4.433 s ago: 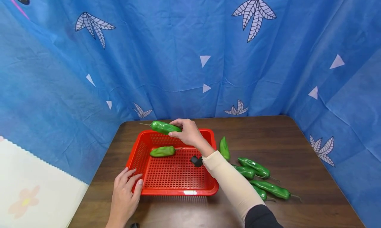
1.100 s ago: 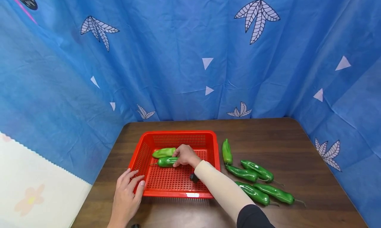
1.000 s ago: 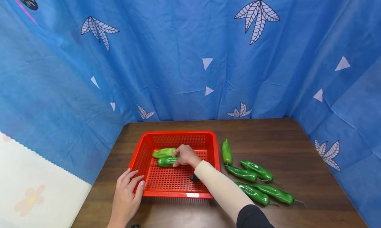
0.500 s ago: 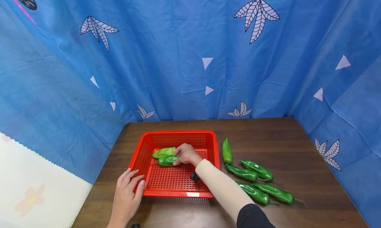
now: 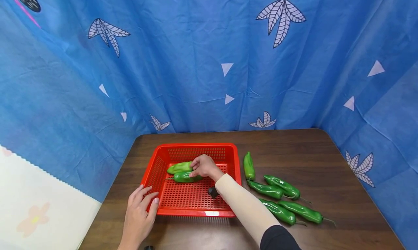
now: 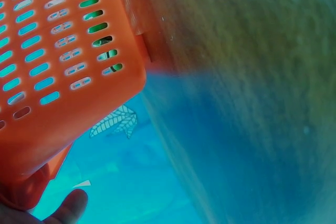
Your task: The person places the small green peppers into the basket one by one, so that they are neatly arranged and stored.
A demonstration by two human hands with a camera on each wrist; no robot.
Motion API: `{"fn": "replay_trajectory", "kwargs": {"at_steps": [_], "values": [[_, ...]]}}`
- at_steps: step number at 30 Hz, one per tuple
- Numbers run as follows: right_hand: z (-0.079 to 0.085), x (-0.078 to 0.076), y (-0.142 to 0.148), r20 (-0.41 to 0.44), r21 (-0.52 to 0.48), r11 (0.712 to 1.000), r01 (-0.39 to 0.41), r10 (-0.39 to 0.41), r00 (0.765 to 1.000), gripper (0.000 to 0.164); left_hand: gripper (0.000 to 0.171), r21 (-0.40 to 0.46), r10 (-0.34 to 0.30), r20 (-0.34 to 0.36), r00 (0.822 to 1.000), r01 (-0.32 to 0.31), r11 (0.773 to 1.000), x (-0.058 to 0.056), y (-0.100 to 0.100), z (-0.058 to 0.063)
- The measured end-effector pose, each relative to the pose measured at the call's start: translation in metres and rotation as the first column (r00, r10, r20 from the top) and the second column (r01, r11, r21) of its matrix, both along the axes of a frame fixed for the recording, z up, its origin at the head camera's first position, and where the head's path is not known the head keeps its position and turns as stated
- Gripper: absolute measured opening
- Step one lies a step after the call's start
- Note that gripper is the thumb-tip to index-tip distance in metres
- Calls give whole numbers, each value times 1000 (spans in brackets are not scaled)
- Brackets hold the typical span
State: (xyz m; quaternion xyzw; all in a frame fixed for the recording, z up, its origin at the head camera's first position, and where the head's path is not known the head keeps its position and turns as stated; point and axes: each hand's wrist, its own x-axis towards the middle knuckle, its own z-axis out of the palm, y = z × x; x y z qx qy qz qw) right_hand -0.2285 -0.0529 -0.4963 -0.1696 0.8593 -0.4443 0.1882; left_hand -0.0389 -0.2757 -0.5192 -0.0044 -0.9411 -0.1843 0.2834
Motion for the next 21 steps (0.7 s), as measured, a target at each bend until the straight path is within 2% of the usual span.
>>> {"fn": "replay_trajectory", "kwargs": {"at_steps": [10, 17, 21], "values": [[10, 2, 0, 35, -107, 993, 53, -50, 998, 31, 18, -5, -20, -30, 999, 20, 1000, 0, -1, -2], [21, 1, 3, -42, -152, 984, 92, -100, 994, 23, 18, -4, -19, -25, 999, 19, 1000, 1, 0, -1], [30, -4, 8, -94, -145, 984, 100, -115, 989, 25, 19, 2, -20, -20, 1000, 20, 1000, 1, 0, -1]]}}
